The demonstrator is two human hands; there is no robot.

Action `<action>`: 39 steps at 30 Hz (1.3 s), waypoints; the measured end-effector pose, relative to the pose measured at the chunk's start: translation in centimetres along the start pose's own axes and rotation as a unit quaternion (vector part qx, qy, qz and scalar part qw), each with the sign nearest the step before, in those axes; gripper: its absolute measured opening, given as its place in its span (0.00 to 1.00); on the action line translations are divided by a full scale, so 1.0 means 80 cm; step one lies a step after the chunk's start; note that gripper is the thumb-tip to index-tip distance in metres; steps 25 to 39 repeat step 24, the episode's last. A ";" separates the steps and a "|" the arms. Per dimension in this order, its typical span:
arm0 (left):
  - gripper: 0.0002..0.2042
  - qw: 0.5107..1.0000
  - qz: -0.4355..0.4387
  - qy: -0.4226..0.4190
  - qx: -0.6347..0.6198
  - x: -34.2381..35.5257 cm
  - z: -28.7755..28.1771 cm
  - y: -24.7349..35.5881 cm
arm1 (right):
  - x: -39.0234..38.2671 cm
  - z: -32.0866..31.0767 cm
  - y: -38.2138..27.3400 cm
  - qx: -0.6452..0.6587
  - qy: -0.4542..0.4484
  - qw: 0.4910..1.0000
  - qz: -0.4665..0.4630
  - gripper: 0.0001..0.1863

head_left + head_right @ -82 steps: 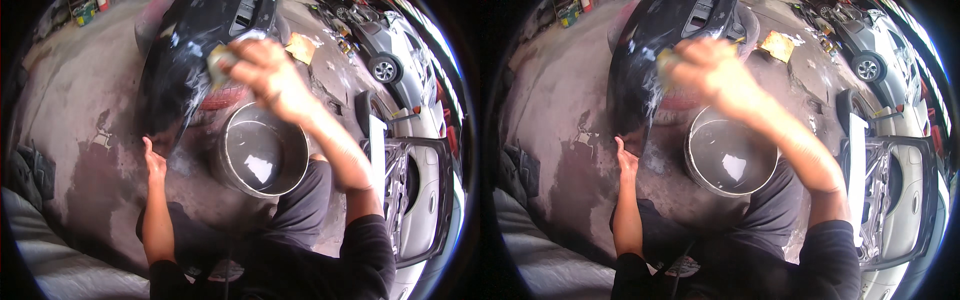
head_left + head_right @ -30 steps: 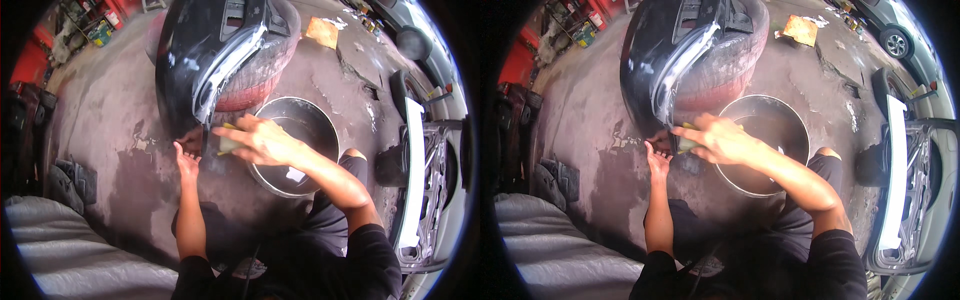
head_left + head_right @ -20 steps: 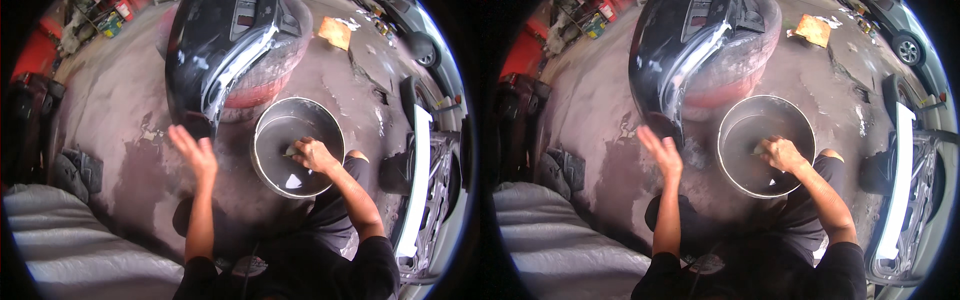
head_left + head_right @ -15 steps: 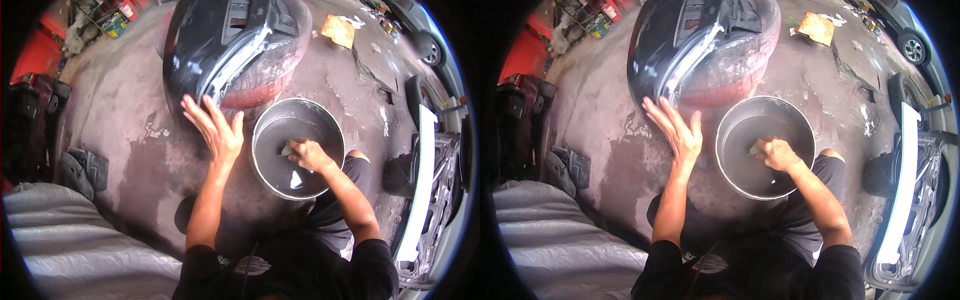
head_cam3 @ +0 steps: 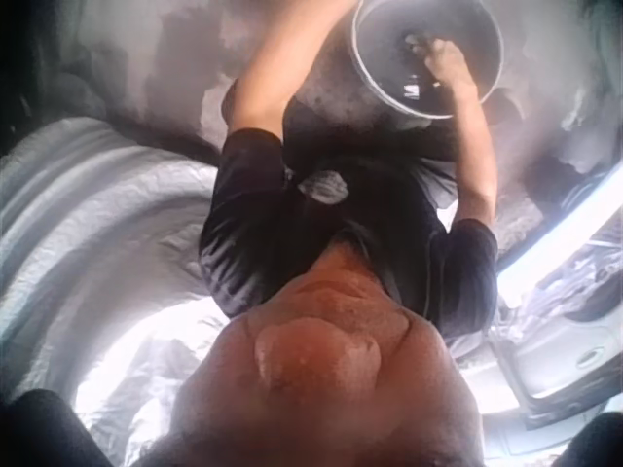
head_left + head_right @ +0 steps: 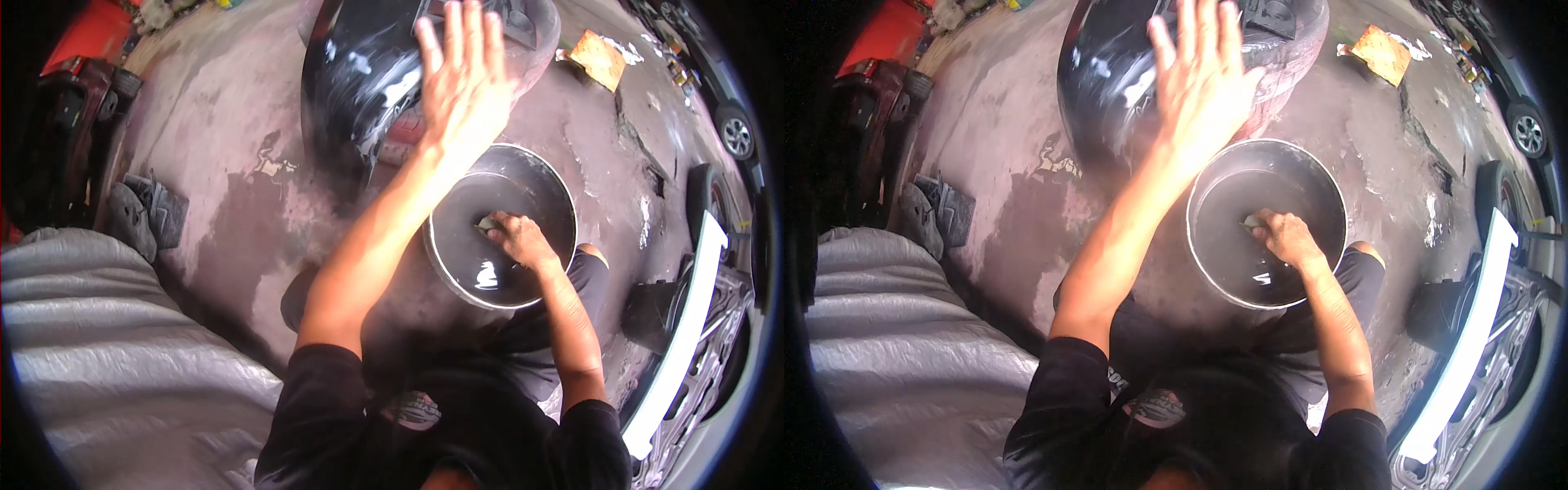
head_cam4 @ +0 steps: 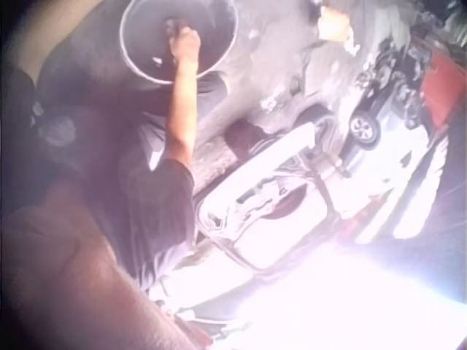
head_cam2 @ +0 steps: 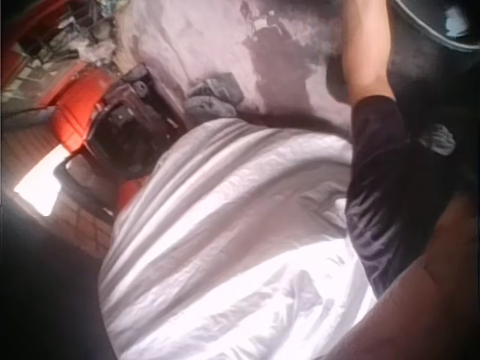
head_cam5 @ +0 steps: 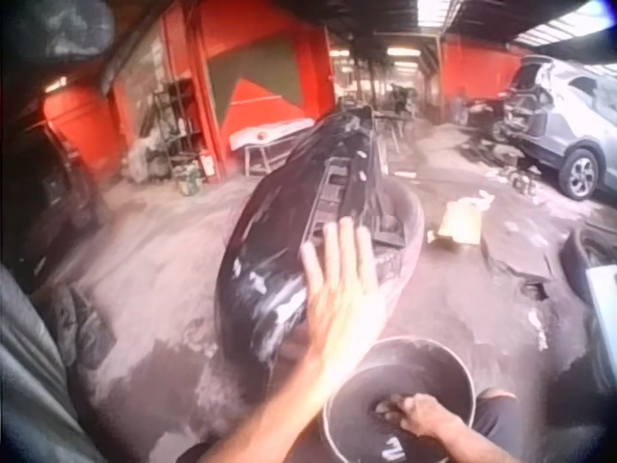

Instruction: The person sits on the floor and uses a sanding block to wet-sand a black car bumper resting on a tire. They repeatedly dip the sanding block into a bucket of water and rub it along the bumper's surface.

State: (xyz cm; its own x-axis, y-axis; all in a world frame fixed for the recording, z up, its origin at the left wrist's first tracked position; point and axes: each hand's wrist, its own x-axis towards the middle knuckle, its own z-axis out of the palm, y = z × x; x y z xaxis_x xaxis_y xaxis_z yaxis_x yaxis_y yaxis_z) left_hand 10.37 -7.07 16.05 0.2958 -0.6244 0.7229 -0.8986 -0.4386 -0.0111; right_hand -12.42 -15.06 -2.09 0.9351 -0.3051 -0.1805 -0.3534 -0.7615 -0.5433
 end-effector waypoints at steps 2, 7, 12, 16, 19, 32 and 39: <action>0.43 0.999 -0.015 -0.015 0.048 -0.052 -0.002 -0.011 | -0.001 0.008 0.006 -0.008 0.010 1.000 -0.017 0.19; 0.50 0.996 -0.085 -0.025 0.008 -0.174 0.004 -0.040 | 0.007 0.017 0.013 -0.021 0.010 0.999 -0.033 0.23; 0.46 0.949 -0.250 0.015 -0.192 -0.288 0.002 -0.070 | 0.010 -0.002 0.004 0.032 0.118 0.992 -0.022 0.26; 0.44 0.698 -0.594 0.097 -0.387 -0.402 0.061 -0.167 | 0.007 -0.013 -0.019 0.096 0.187 0.975 -0.072 0.26; 0.52 0.405 -0.744 0.048 -0.529 -0.400 0.082 -0.200 | 0.011 -0.046 -0.072 0.099 0.298 0.937 -0.155 0.27; 0.62 0.372 -0.605 0.009 -0.704 -0.446 0.125 -0.220 | 0.056 -0.132 -0.171 -0.133 0.395 0.861 -0.292 0.34; 0.62 0.372 -0.605 0.009 -0.704 -0.446 0.125 -0.220 | 0.056 -0.132 -0.171 -0.133 0.395 0.861 -0.292 0.34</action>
